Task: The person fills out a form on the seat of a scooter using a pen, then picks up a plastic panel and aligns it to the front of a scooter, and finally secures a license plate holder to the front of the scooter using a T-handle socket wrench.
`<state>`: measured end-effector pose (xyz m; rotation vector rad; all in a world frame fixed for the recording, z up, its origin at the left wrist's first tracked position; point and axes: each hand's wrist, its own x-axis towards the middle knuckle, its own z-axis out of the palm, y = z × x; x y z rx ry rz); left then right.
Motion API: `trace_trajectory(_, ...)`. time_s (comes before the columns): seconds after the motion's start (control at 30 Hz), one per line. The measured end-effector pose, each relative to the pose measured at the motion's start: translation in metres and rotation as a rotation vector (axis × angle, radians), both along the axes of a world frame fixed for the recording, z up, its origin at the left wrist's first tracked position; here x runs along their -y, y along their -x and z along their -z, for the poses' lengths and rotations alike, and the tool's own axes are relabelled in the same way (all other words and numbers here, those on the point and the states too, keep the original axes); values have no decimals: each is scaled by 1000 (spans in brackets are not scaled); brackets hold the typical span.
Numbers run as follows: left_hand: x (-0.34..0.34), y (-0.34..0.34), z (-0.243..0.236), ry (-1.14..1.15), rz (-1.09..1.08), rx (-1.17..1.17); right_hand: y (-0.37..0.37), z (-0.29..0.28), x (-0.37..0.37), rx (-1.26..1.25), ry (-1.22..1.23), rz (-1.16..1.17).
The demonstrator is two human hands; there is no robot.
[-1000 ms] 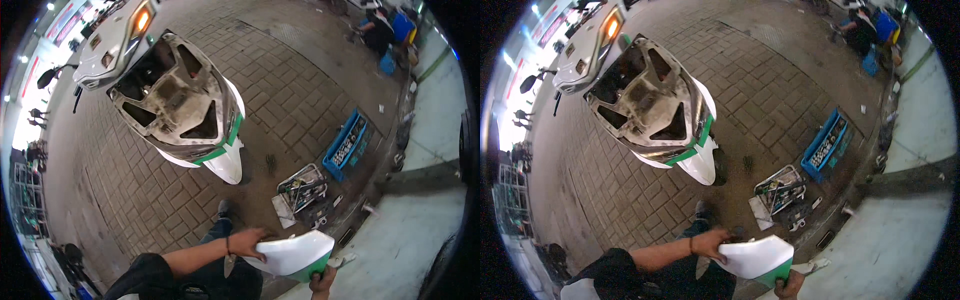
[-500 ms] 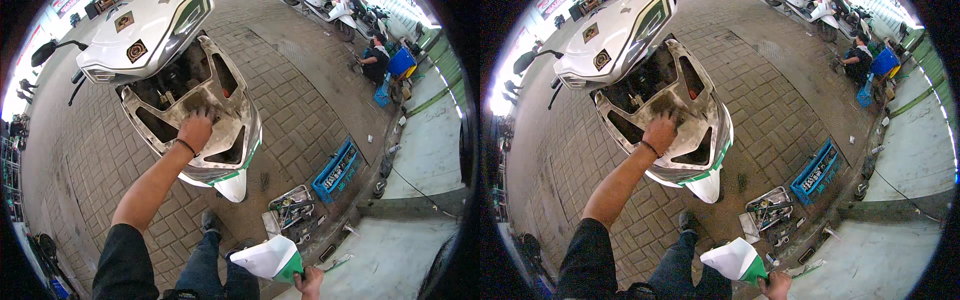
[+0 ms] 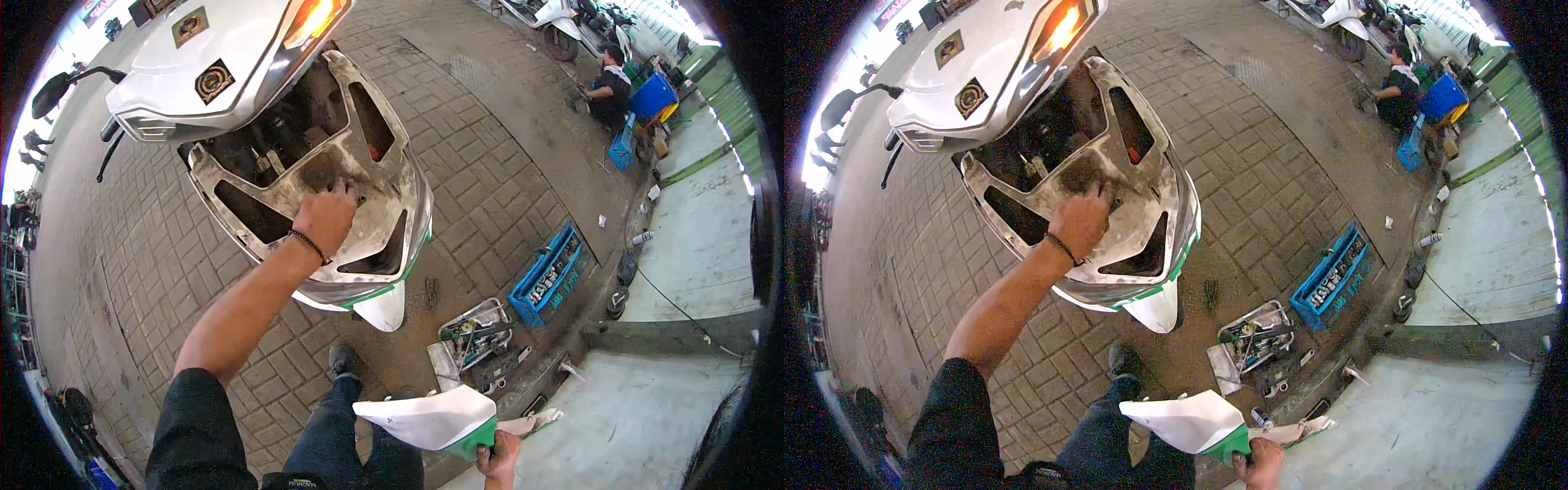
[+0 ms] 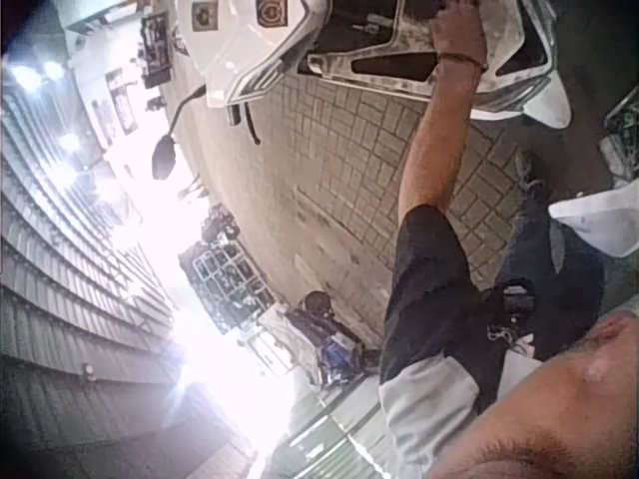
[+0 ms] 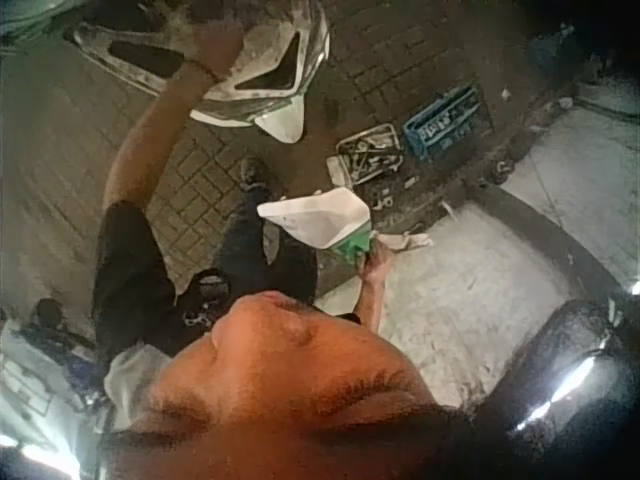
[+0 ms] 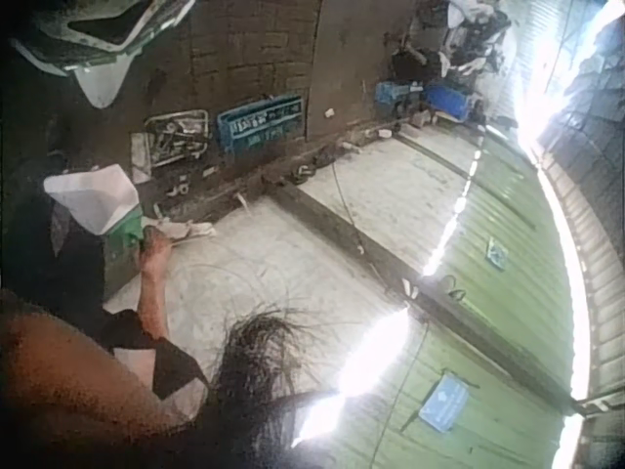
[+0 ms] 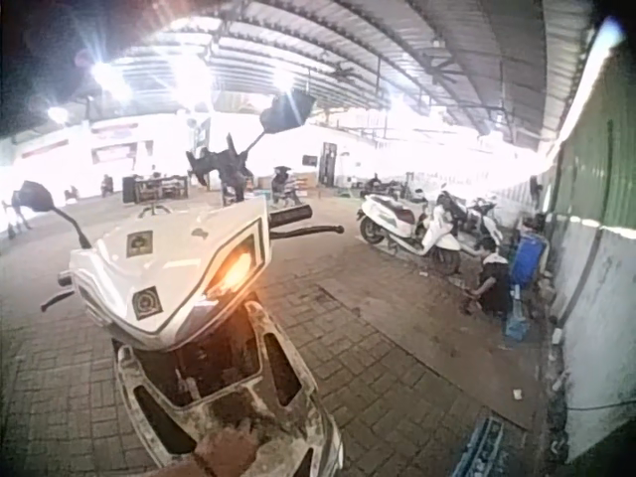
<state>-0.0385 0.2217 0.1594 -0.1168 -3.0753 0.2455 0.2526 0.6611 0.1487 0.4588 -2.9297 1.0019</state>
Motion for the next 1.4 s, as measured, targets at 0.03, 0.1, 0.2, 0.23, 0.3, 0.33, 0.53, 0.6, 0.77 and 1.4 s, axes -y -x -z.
trace_trajectory(0.03, 3, 0, 4, -4, -4, 30, 0, -2, 1, 52, -9, -15)
trace_trajectory(0.1, 7, 10, 12, -21, -7, 85, 2, 5, 8, 46, -22, -25)
trace_trajectory(0.2, 16, 18, -45, -314, 85, 21, 12, -11, 21, 43, -112, -44)
trace_trajectory(0.23, 36, 23, -36, -305, 65, -166, 15, -17, 28, 46, -139, -70)
trace_trajectory(0.3, 79, 39, 0, -284, 32, -538, 15, -17, 34, 63, -111, -92)
trace_trajectory(0.33, 85, 47, -2, -253, 17, -439, 13, -18, 34, 69, -119, -87)
trace_trajectory(0.53, 104, 69, -1, -472, -112, 39, -8, -3, 33, 103, -70, -15)
trace_trajectory(0.6, 104, 69, 1, -530, -150, 57, -14, -1, 37, 119, -29, 19)
trace_trajectory(0.77, 106, 75, 1, -522, -151, 120, -20, 0, 48, 146, -39, 63)
trace_trajectory(1.4, 31, -156, -54, -1851, 670, 980, 205, -122, 146, -17, 137, -687)
